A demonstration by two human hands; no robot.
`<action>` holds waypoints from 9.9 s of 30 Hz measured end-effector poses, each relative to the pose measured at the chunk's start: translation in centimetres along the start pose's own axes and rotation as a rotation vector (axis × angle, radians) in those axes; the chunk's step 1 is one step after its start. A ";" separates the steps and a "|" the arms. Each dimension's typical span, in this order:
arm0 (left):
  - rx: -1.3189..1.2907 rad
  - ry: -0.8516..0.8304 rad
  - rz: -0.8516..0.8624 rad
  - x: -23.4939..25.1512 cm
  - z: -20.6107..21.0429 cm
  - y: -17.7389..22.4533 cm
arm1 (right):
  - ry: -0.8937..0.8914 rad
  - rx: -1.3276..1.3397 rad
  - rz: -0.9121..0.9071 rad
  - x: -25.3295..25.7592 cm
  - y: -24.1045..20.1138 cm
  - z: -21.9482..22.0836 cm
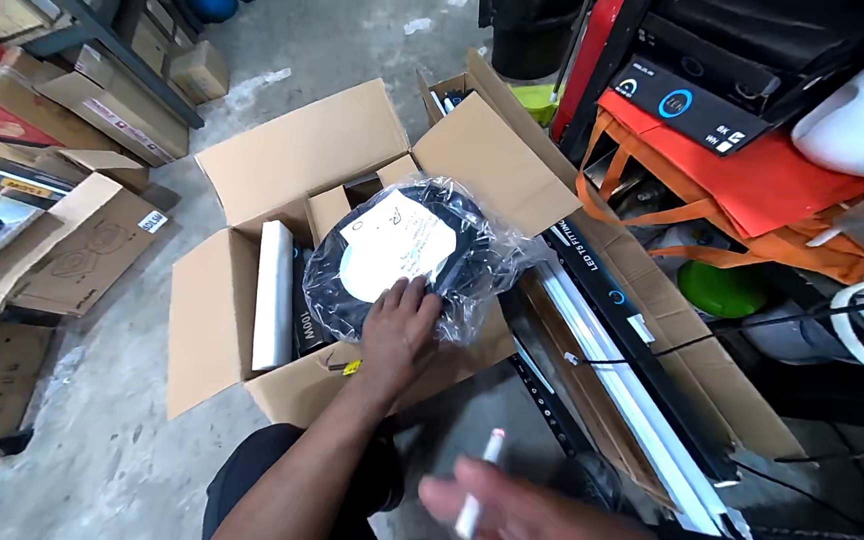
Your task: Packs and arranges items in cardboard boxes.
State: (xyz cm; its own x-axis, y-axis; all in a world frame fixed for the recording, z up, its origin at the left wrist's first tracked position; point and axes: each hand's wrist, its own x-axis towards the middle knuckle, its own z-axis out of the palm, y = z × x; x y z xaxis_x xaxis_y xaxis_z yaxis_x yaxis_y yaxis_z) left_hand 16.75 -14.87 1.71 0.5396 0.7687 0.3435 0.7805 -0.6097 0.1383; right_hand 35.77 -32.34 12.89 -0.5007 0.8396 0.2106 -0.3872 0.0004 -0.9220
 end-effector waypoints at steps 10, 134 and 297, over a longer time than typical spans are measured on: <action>-0.310 0.473 -0.163 0.9 -5.9 -5.6 | 0.044 -0.325 0.276 -0.2 3.9 -1.2; -1.110 0.989 -0.575 -2.2 -11.2 -15.3 | 0.909 -0.677 -0.208 23.8 11.9 2.0; -1.421 -0.019 -0.106 1.1 -1.4 6.3 | 0.830 -0.504 0.099 -0.1 5.7 -7.7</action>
State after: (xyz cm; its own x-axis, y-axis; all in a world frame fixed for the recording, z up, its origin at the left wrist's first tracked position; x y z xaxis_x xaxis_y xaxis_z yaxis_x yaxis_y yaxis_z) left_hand 21.81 -18.15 4.29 0.5125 0.8178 0.2618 -0.1514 -0.2141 0.9650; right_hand 39.57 -28.26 5.12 0.2662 0.9639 0.0069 0.1007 -0.0207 -0.9947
